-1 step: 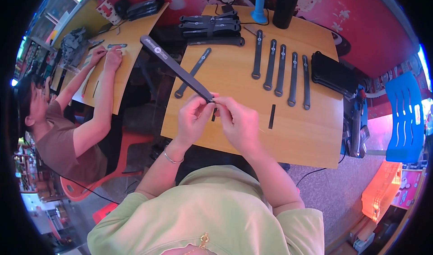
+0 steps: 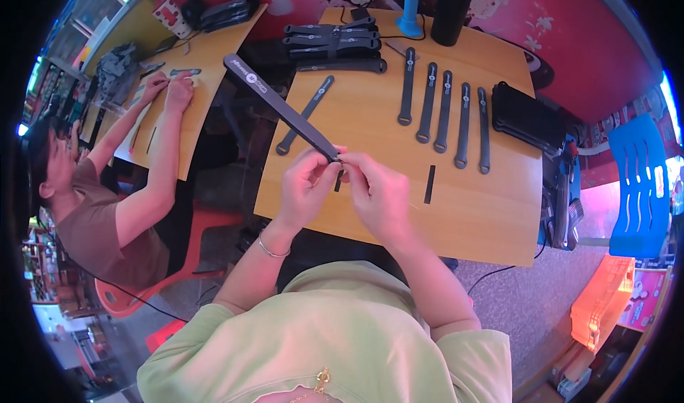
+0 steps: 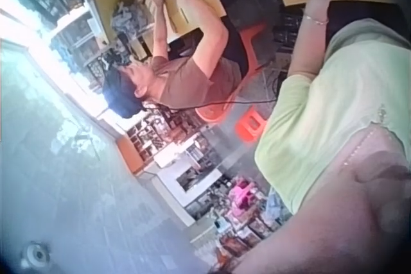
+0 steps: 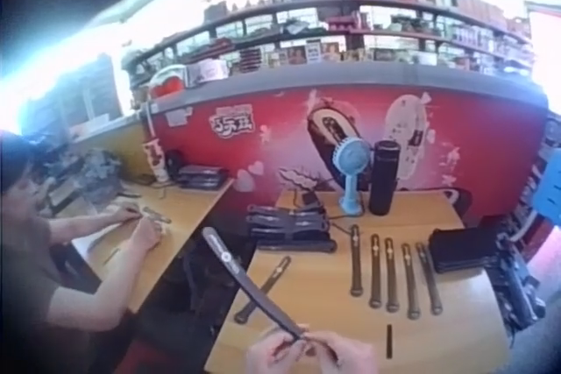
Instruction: Manually threading flexible black straps through small plastic clip attachments and organizing them on a table.
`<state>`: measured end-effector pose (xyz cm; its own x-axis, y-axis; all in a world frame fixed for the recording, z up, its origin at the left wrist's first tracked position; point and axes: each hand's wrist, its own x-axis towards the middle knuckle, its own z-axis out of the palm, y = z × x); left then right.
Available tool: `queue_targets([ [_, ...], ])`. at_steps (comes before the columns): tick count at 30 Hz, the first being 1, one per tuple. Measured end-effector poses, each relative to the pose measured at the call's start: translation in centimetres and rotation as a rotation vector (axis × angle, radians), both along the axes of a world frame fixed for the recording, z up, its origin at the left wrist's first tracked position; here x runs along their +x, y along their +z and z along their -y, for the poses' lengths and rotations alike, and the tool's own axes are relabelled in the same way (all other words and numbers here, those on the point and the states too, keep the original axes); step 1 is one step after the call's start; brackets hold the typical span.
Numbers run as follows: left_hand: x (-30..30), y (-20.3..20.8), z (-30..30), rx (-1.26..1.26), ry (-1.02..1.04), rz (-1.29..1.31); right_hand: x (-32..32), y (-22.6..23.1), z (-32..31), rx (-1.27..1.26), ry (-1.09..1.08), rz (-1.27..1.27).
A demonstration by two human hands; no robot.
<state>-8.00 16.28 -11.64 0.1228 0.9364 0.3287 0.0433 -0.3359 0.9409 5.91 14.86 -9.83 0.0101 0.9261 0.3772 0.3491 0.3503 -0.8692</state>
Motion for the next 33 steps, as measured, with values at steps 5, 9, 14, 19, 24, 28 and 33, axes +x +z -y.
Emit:
queue_targets([
  [5, 0.0, 0.2, -0.2, -0.067, -0.091, 0.088, 0.3, 0.0, -0.6, 0.085, -0.053, 0.065],
  [9, -0.2, 0.1, 0.7, -0.048, -0.046, 0.036, 0.7, -0.5, -1.3, 0.226, -0.098, 0.242],
  [14, -2.2, -0.2, 1.5, -0.221, -0.238, 0.073, 2.0, 0.3, -1.9, 0.307, -0.125, 0.404],
  [19, -3.3, -0.1, 3.1, -0.295, -0.441, 0.243, 3.9, 2.6, -2.3, 0.268, 0.018, 0.353],
  [24, -2.8, 0.4, 2.5, -0.352, -0.348, 0.371, 5.5, 3.5, -1.1, -0.220, 0.187, 0.295],
  [28, -2.4, 0.0, 2.3, -0.276, -0.372, 0.304, 3.8, 3.7, -0.1, -0.019, 0.207, 0.246],
  [33, -2.6, 0.5, 2.6, -0.381, -0.412, 0.274, 2.9, 2.8, -0.4, 0.106, 0.313, 0.211],
])
